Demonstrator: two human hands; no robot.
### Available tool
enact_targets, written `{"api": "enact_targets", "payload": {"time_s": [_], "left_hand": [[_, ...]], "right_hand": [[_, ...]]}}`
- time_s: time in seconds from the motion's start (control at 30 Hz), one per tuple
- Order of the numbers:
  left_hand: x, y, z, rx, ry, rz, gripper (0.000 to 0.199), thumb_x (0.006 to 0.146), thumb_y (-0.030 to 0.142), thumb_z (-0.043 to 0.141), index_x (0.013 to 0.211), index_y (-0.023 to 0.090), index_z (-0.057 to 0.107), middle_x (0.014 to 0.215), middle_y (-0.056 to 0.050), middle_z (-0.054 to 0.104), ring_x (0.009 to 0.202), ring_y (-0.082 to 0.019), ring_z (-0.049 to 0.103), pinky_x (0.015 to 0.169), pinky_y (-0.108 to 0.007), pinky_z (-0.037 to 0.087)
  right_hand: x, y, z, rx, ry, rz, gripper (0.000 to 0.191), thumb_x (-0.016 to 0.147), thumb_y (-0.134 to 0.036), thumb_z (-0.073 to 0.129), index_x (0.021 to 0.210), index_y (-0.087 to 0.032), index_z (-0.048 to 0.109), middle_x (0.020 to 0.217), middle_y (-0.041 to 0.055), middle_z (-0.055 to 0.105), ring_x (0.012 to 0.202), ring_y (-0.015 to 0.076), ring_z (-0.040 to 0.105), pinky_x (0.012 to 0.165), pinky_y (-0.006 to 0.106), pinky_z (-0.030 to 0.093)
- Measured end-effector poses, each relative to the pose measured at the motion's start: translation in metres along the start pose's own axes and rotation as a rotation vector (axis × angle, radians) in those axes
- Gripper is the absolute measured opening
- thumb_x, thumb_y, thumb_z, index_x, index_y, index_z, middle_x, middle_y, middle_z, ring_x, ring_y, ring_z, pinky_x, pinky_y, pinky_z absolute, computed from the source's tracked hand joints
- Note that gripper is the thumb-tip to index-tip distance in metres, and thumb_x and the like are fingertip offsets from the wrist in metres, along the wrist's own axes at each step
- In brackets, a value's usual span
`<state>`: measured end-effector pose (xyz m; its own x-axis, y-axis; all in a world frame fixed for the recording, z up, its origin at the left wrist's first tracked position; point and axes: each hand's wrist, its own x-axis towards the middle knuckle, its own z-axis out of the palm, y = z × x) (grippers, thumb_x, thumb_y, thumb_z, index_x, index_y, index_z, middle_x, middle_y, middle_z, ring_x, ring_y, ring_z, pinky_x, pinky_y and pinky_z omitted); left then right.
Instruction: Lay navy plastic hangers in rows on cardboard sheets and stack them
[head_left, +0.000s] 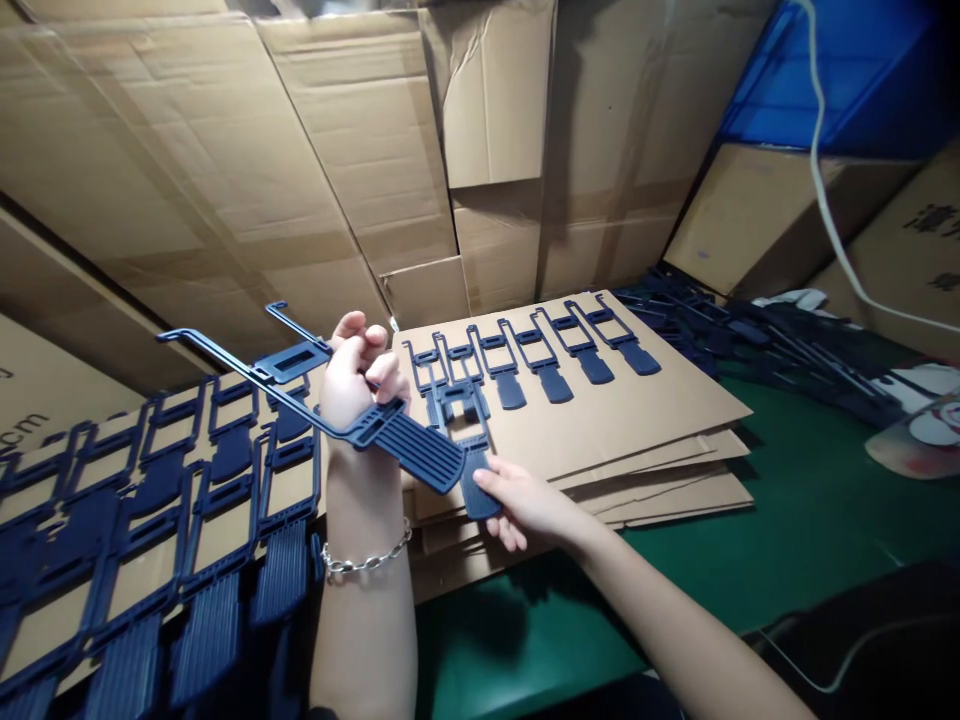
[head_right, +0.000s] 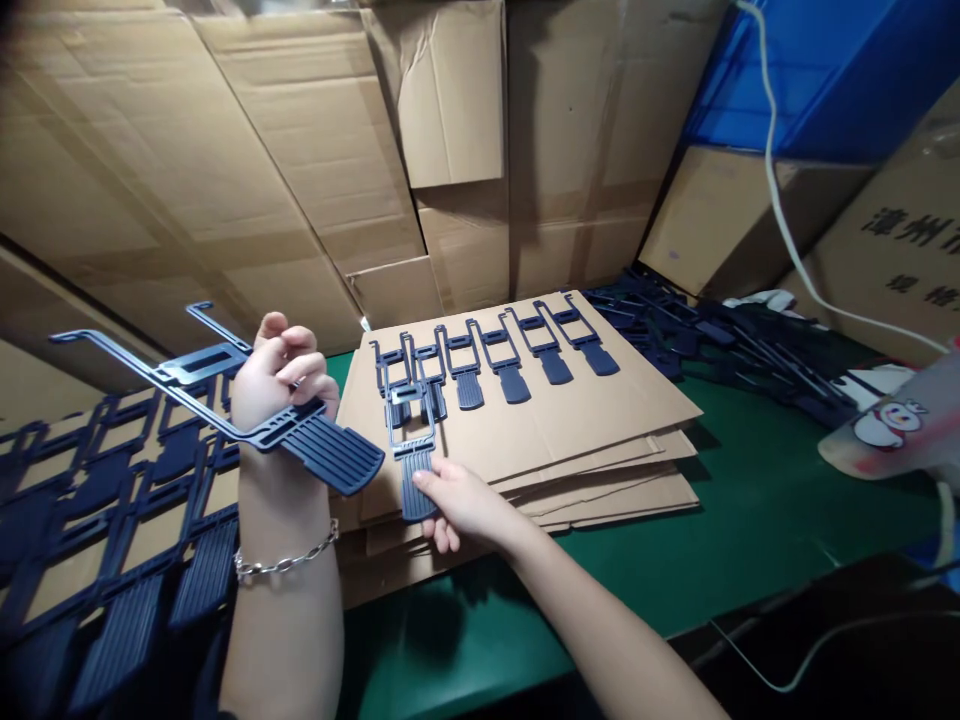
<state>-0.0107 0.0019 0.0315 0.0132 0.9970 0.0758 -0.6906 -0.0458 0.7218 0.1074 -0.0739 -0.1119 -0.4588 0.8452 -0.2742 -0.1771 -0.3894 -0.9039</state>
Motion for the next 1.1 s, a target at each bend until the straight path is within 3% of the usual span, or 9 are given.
{"api": "enact_targets", "payload": {"time_s": [0.2,0.43,0.57,0.7,0.77,0.87,1.0,1.1], "left_hand": [[0.005,0.008,-0.009,-0.381,-0.089,-0.197,0.035,0.093,0.017,0.018,0.073,0.017,0.048,0.048,0.006,0.04,0.027,0.001,0.027,0.023,-0.009,0.014],[0.013,0.017,-0.038,-0.735,-0.313,-0.079,0.028,0.09,0.019,0.023,0.074,0.015,0.047,0.05,0.006,0.04,0.032,0.0,0.037,0.028,-0.006,0.025],[0.012,0.023,-0.038,-0.887,-0.145,0.014,0.03,0.09,0.023,0.025,0.067,0.016,0.043,0.044,0.008,0.034,0.028,0.0,0.032,0.028,-0.005,0.024],[0.012,0.026,-0.033,-0.76,0.025,0.038,0.032,0.088,0.018,0.026,0.061,0.016,0.043,0.039,0.008,0.033,0.026,0.0,0.026,0.027,-0.008,0.019],[0.011,0.026,-0.032,-0.693,0.049,0.052,0.032,0.087,0.015,0.027,0.061,0.015,0.045,0.038,0.009,0.033,0.026,-0.001,0.025,0.027,-0.009,0.019],[0.01,0.023,-0.031,-0.625,0.047,0.045,0.032,0.086,0.012,0.026,0.061,0.015,0.046,0.039,0.008,0.034,0.027,-0.001,0.026,0.029,-0.01,0.02],[0.01,0.022,-0.028,-0.607,0.076,0.035,0.032,0.084,0.012,0.027,0.06,0.016,0.046,0.039,0.009,0.034,0.027,-0.002,0.027,0.029,-0.011,0.022],[0.012,0.022,-0.028,-0.575,0.076,0.012,0.033,0.084,0.014,0.026,0.06,0.017,0.048,0.039,0.009,0.034,0.027,-0.003,0.026,0.028,-0.012,0.021]], "right_hand": [[-0.004,0.007,0.023,-0.048,-0.028,0.108,0.011,0.093,-0.029,0.031,0.09,-0.019,0.034,0.046,-0.0065,0.051,0.029,0.0082,0.044,0.027,0.012,0.03],[-0.003,0.009,0.023,0.056,-0.129,0.169,0.01,0.094,-0.027,0.031,0.089,-0.019,0.034,0.051,-0.0042,0.055,0.03,0.0077,0.046,0.027,0.011,0.031],[-0.006,0.008,0.02,0.065,-0.201,0.179,0.014,0.089,-0.031,0.043,0.09,-0.018,0.039,0.054,-0.0027,0.057,0.034,0.0075,0.048,0.029,0.012,0.034],[-0.009,0.009,0.021,-0.023,-0.233,0.146,0.036,0.071,-0.025,0.065,0.095,-0.017,0.04,0.058,-0.0041,0.057,0.038,0.0076,0.05,0.033,0.013,0.039],[-0.009,0.009,0.022,-0.072,-0.207,0.153,0.039,0.067,-0.02,0.067,0.095,-0.017,0.039,0.058,-0.0047,0.058,0.038,0.0077,0.05,0.033,0.014,0.04],[-0.01,0.008,0.023,-0.093,-0.21,0.201,0.03,0.071,-0.017,0.06,0.092,-0.017,0.039,0.056,-0.0034,0.058,0.038,0.0087,0.051,0.034,0.015,0.041],[-0.011,0.002,0.017,-0.036,-0.286,0.28,0.016,0.077,-0.016,0.051,0.09,-0.016,0.04,0.054,0.0002,0.06,0.039,0.0108,0.054,0.036,0.016,0.043],[-0.011,0.0,0.012,0.081,-0.357,0.311,0.017,0.075,-0.018,0.056,0.088,-0.015,0.045,0.058,0.0027,0.063,0.045,0.0121,0.059,0.038,0.016,0.046]]}}
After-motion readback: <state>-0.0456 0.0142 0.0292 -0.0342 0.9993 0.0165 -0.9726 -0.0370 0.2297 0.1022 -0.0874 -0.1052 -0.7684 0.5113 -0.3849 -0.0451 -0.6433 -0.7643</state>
